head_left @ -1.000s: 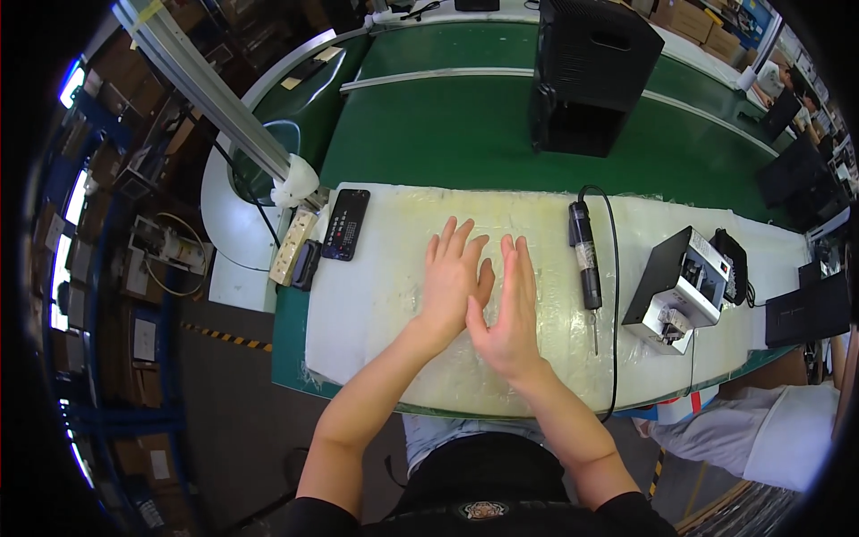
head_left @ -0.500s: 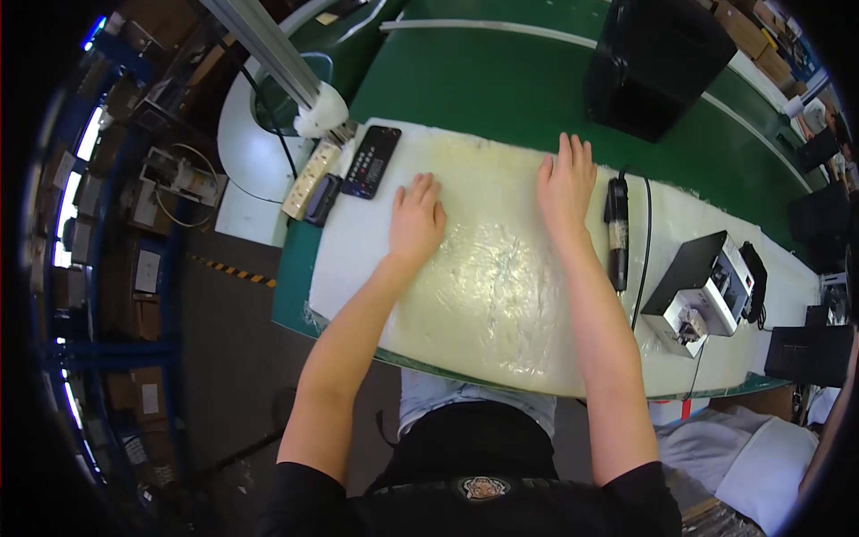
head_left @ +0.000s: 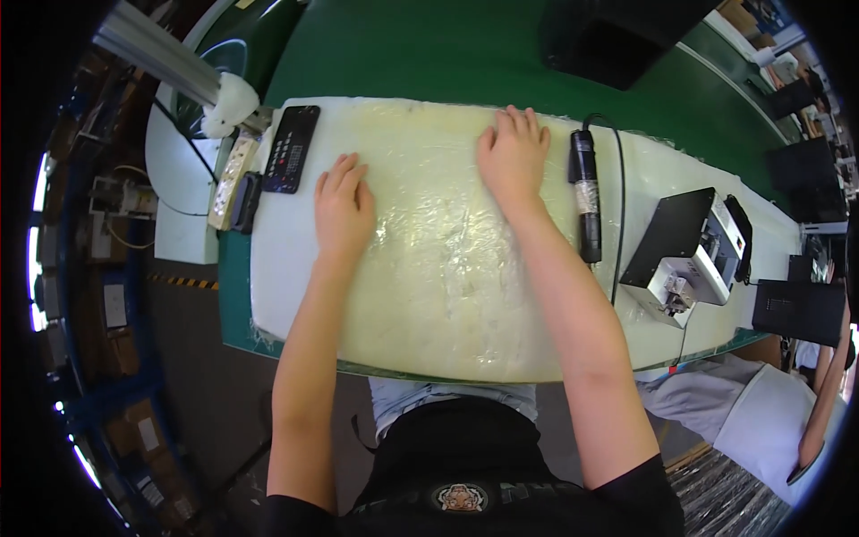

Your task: Using an electric screwdriver to fasten components of a speaker housing on an assembly line.

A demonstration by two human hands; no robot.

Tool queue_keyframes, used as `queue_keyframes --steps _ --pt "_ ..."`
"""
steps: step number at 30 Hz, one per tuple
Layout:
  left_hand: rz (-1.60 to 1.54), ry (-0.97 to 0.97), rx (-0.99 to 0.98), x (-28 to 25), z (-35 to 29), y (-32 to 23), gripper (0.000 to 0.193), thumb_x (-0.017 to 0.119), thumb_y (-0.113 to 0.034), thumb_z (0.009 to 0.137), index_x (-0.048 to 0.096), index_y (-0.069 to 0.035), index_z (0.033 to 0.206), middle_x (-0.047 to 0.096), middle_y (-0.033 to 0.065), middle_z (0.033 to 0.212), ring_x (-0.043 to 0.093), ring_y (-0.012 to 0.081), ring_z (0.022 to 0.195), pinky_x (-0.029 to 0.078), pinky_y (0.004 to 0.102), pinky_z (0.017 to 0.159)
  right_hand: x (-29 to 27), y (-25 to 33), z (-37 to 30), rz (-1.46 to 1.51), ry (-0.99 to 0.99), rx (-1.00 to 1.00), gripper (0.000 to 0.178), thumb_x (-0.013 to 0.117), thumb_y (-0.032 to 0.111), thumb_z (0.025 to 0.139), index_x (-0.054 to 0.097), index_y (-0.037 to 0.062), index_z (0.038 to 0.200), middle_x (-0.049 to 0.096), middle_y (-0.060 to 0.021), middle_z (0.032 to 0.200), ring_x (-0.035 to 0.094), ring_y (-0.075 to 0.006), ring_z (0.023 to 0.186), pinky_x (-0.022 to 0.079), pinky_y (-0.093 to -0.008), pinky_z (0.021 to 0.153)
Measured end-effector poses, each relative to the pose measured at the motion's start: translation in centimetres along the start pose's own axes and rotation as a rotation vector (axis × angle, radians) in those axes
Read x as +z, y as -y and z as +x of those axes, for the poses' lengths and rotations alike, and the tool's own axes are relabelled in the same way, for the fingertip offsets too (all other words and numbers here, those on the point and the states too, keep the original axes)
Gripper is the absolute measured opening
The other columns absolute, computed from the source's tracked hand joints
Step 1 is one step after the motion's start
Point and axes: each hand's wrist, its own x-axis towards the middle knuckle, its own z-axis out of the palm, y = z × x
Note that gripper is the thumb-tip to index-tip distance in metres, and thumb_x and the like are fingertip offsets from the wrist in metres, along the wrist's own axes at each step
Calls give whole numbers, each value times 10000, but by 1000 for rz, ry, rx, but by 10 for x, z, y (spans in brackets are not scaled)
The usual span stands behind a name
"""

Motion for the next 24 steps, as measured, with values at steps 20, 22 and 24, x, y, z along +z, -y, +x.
queue_keyframes --steps 20,22,24 --pt "32 342 183 -37 4 -1 310 520 -18 863 559 -5 1171 476 204 1356 409 375 1295 339 432 1068 -5 -1 6 74 1 41 317 522 197 851 621 -15 1064 560 -163 1250 419 -351 1264 282 -547 1049" --pt "71 401 343 -57 1 12 369 541 -52 841 532 -22 1208 445 225 1373 385 393 1310 312 483 1076 -4 -6 3 81 7 54 309 527 190 847 621 -19 1055 560 -165 1248 417 -353 1264 282 -550 1048" --pt "168 540 622 -89 -11 45 494 583 -139 791 487 -58 1269 400 254 1396 349 418 1333 260 578 1078 -6 -7 4 83 -3 56 307 529 188 845 621 -18 1054 561 -164 1247 418 -353 1263 281 -552 1048"
